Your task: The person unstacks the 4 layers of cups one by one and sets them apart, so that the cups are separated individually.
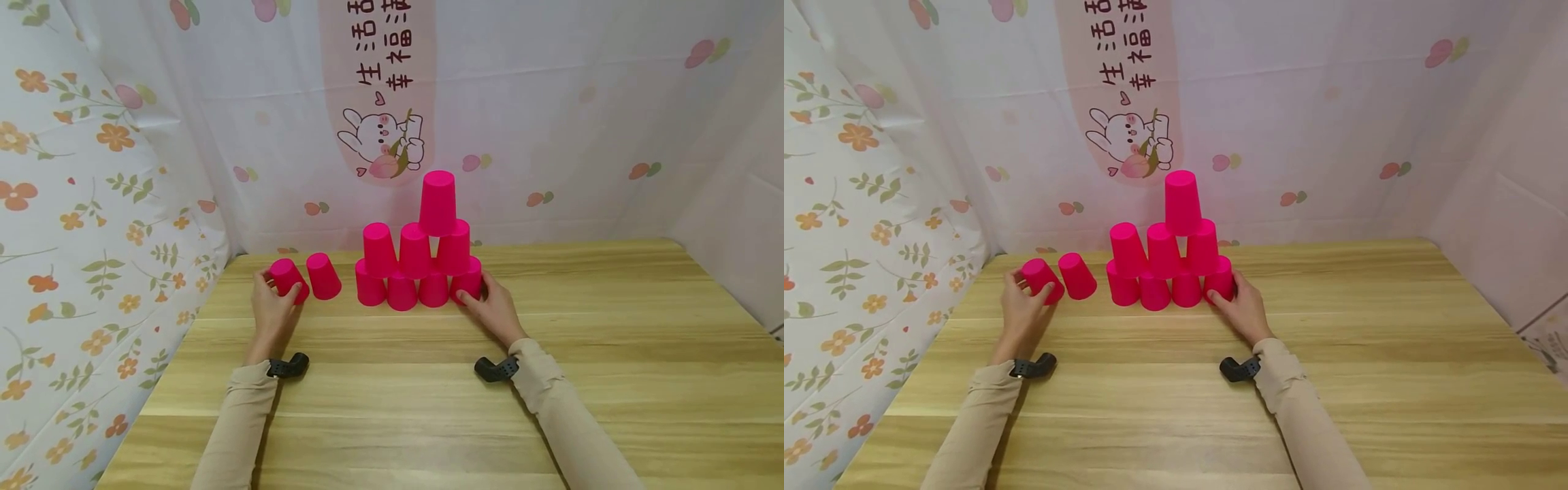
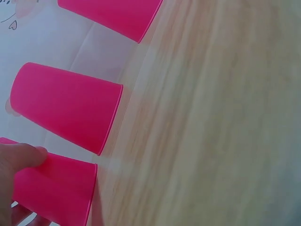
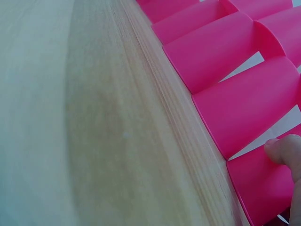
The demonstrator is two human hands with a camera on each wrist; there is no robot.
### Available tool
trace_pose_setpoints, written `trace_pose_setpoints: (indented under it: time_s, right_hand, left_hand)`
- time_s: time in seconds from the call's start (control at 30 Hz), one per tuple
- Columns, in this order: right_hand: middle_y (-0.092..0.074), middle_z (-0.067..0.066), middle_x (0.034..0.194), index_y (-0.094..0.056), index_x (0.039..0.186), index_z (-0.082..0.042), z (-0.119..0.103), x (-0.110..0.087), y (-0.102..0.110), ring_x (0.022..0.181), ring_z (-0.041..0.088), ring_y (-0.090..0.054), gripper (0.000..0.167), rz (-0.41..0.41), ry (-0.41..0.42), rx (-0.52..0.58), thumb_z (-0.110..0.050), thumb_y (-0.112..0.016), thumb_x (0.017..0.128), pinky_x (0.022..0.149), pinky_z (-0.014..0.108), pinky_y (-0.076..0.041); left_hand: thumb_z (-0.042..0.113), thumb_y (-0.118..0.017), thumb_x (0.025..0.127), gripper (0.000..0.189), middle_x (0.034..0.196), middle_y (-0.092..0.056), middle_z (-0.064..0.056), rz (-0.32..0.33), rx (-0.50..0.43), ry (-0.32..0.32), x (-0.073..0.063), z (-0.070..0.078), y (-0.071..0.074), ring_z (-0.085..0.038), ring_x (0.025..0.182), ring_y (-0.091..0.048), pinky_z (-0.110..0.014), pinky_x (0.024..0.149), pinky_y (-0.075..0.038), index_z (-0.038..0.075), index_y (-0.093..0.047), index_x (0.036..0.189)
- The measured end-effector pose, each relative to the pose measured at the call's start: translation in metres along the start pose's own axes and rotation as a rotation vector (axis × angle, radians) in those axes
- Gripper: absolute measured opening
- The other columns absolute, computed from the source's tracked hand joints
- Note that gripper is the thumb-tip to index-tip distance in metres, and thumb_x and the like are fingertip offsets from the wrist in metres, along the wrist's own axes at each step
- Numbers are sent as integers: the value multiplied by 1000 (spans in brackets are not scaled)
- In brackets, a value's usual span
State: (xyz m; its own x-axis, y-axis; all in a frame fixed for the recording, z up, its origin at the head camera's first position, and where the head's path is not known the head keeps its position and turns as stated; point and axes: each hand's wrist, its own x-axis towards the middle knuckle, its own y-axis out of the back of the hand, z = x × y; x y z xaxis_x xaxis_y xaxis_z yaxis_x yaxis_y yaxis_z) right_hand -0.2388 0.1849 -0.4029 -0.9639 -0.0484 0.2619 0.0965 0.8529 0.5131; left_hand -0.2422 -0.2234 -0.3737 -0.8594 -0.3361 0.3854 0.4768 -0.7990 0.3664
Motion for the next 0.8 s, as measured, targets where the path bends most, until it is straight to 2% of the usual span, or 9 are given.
trace_pose_setpoints:
  time_s: [0.2, 0.5, 0.67, 0.8]
  right_hand:
    - [-58, 17, 115, -47, 126, -1, 0, 0, 1, 102, 30, -55, 54, 1, 10, 9, -30, -67, 85, 87, 43, -45]
    - [-58, 19, 114, -47, 126, 0, -1, 0, -1, 101, 31, -56, 55, -2, 15, -7, -30, -66, 85, 85, 43, -46]
    - [-58, 19, 116, -45, 128, 1, -1, 1, -1, 103, 32, -55, 56, -8, 9, -9, -31, -66, 86, 87, 44, -45]
    - [-58, 18, 116, -46, 128, 0, -2, 0, -2, 103, 31, -55, 55, 3, 5, -2, -29, -66, 86, 86, 44, -45]
  left_hand:
    - [3, -68, 80, 58, 119, -48, -27, -36, 54, -16, 3, -1, -5, -39, 109, -47, -47, 93, -41, -8, -35, 126]
    - [2, -66, 81, 62, 123, -46, -28, -71, 80, -26, 4, 0, -9, -39, 114, -45, -47, 96, -38, -9, -31, 131]
    - [4, -66, 81, 67, 125, -44, -27, -109, 56, -13, 5, 1, -9, -37, 115, -44, -46, 97, -37, -8, -26, 134]
    - [8, -66, 82, 72, 126, -43, -25, -154, -2, -10, 6, 3, -6, -35, 115, -44, -45, 98, -36, -6, -22, 137]
